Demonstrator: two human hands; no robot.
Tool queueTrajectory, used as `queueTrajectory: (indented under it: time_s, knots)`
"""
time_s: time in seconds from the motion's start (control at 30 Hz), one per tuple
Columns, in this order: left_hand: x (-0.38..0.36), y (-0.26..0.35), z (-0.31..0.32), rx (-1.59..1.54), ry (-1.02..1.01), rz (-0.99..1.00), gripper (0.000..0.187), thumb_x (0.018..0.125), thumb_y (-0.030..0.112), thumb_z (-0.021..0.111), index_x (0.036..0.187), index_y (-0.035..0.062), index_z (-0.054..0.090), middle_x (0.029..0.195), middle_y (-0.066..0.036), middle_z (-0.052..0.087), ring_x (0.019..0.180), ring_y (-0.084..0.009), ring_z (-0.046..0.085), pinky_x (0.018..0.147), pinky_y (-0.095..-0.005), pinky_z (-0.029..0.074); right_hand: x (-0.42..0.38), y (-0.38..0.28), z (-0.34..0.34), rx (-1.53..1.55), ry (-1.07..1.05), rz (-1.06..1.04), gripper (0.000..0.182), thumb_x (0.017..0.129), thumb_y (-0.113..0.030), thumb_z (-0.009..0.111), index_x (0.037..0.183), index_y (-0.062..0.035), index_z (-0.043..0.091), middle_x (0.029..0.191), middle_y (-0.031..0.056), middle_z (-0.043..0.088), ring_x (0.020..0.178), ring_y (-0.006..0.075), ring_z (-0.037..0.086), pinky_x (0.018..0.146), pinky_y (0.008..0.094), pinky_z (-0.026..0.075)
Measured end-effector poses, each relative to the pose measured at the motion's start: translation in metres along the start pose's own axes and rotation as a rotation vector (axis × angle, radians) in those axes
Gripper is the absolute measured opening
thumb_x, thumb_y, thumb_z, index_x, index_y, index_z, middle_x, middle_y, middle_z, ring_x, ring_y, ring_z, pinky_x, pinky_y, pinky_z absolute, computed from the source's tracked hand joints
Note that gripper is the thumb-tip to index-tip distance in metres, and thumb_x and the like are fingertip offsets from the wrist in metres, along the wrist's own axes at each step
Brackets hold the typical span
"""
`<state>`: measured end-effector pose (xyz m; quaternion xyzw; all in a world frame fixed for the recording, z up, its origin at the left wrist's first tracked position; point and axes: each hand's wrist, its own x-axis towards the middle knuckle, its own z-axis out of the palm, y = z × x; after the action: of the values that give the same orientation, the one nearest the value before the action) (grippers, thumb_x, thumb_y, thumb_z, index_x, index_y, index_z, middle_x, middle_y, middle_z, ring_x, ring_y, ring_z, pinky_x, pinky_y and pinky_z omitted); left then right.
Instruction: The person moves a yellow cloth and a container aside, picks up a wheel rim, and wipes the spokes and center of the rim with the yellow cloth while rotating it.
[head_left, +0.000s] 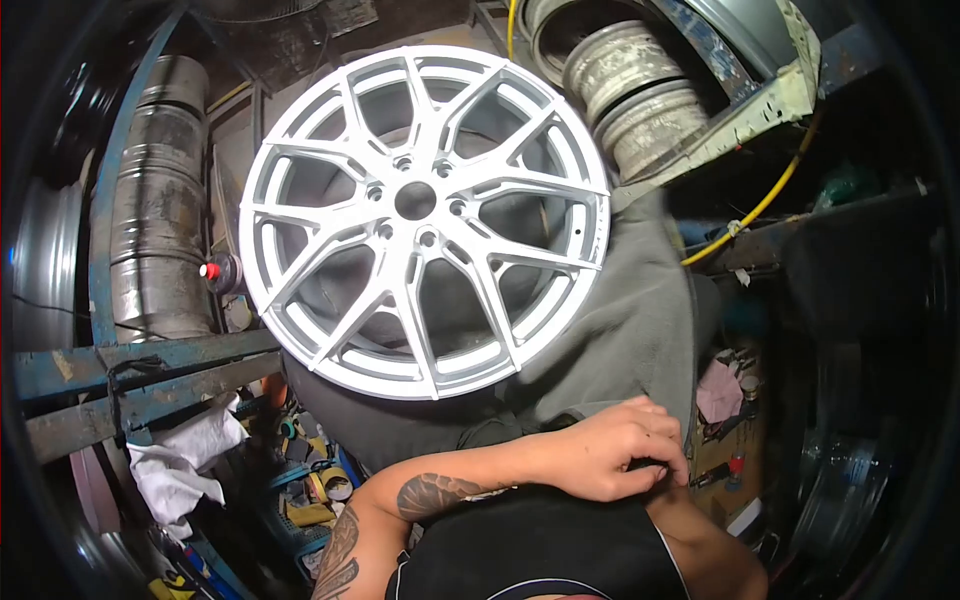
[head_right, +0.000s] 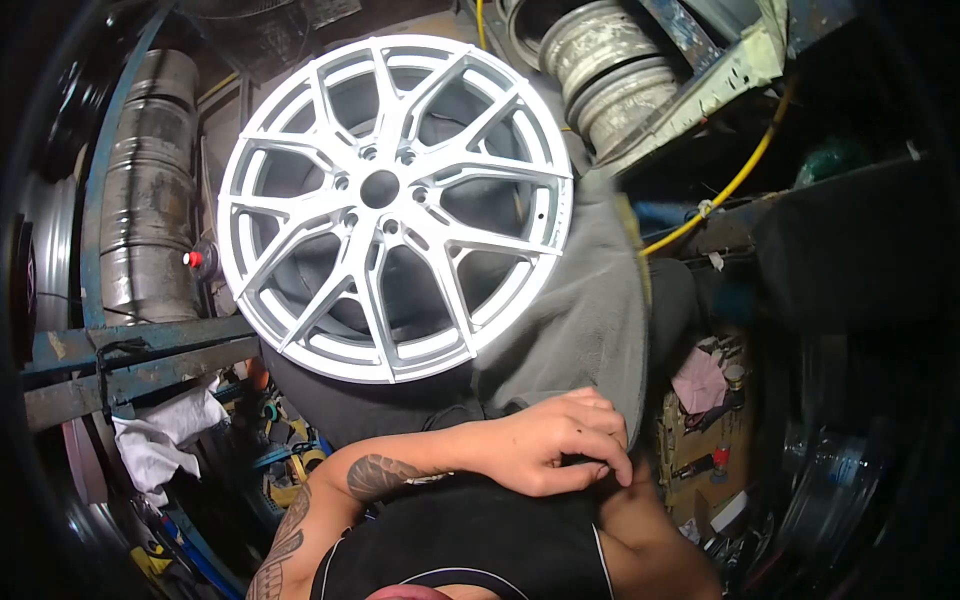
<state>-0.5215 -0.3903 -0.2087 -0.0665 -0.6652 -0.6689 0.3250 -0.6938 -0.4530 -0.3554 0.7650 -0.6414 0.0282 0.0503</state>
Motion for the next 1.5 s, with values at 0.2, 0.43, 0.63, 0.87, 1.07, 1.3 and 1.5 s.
queueTrajectory:
  time_s: [0.2,0.43,0.63,0.87,1.07,1.3,1.5]
  knots:
    - [-0.023,-0.016,-0.014,0.157,0.625,-0.278,0.022,0.087,-0.002,0.060,0.102,0.0060,0.074,0.098,-0.009,0.056,0.092,-0.0212,0.060,0.080,-0.0328,0.050,0.115,-0.001,0.052,-0.368,0.080,-0.043,0.067,0.101,-0.024,0.049,0.162,-0.0038,0.028,0.169,0.0159,0.029,0.157,0.0294,0.028,0.129,0.0445,0.020]
    - [-0.060,-0.043,-0.077,0.461,1.151,-0.351,0.020,0.087,-0.006,0.056,0.096,-0.0004,0.074,0.106,-0.011,0.057,0.083,-0.0148,0.060,0.076,-0.0290,0.050,0.244,-0.087,0.040,-0.193,-0.077,-0.085,0.074,0.098,-0.023,0.045,0.164,-0.0006,0.019,0.173,0.0164,0.018,0.160,0.0291,0.019,0.130,0.0433,0.013]
    - [-0.073,-0.035,-0.090,0.410,1.080,-0.297,0.021,0.086,-0.008,0.056,0.094,-0.0005,0.074,0.104,-0.010,0.059,0.083,-0.0136,0.061,0.077,-0.0275,0.050,0.215,-0.090,0.038,-0.019,-0.056,-0.083,0.071,0.099,-0.022,0.040,0.163,0.0016,0.021,0.172,0.0175,0.020,0.159,0.0298,0.020,0.131,0.0427,0.012]
    - [-0.083,-0.046,-0.077,0.418,1.164,-0.350,0.017,0.085,-0.006,0.060,0.092,0.0003,0.074,0.100,-0.009,0.061,0.081,-0.0148,0.063,0.073,-0.0275,0.051,0.261,-0.091,0.080,-0.270,0.035,-0.039,0.070,0.102,-0.031,0.044,0.161,0.0025,0.026,0.167,0.0192,0.031,0.156,0.0323,0.028,0.127,0.0479,0.021]
    - [-0.108,-0.028,-0.079,0.360,1.157,-0.452,0.012,0.090,0.000,0.064,0.100,-0.0031,0.071,0.102,-0.009,0.069,0.098,-0.0171,0.065,0.090,-0.0299,0.050,0.175,-0.099,0.033,0.139,-0.002,-0.149,0.083,0.102,-0.057,0.046,0.160,0.0014,0.031,0.167,0.0212,0.031,0.156,0.0341,0.026,0.129,0.0490,0.014]
    - [-0.178,0.019,-0.080,0.665,1.287,-0.463,0.015,0.087,-0.003,0.064,0.096,0.0039,0.074,0.098,-0.010,0.071,0.102,-0.0242,0.064,0.095,-0.0359,0.048,0.078,-0.072,-0.059,0.256,-0.255,-0.087,0.065,0.094,-0.057,0.063,0.121,0.0019,0.066,0.119,0.0228,0.071,0.106,0.0361,0.070,0.092,0.0476,0.055]
    - [-0.240,0.033,-0.155,1.103,1.495,-0.439,0.013,0.089,-0.002,0.060,0.094,-0.0015,0.071,0.094,-0.012,0.070,0.090,-0.0249,0.067,0.082,-0.0340,0.052,0.139,-0.136,-0.032,0.201,-0.290,0.001,0.069,0.087,-0.065,0.066,0.097,0.0025,0.070,0.094,0.0226,0.073,0.084,0.0382,0.074,0.074,0.0495,0.057]
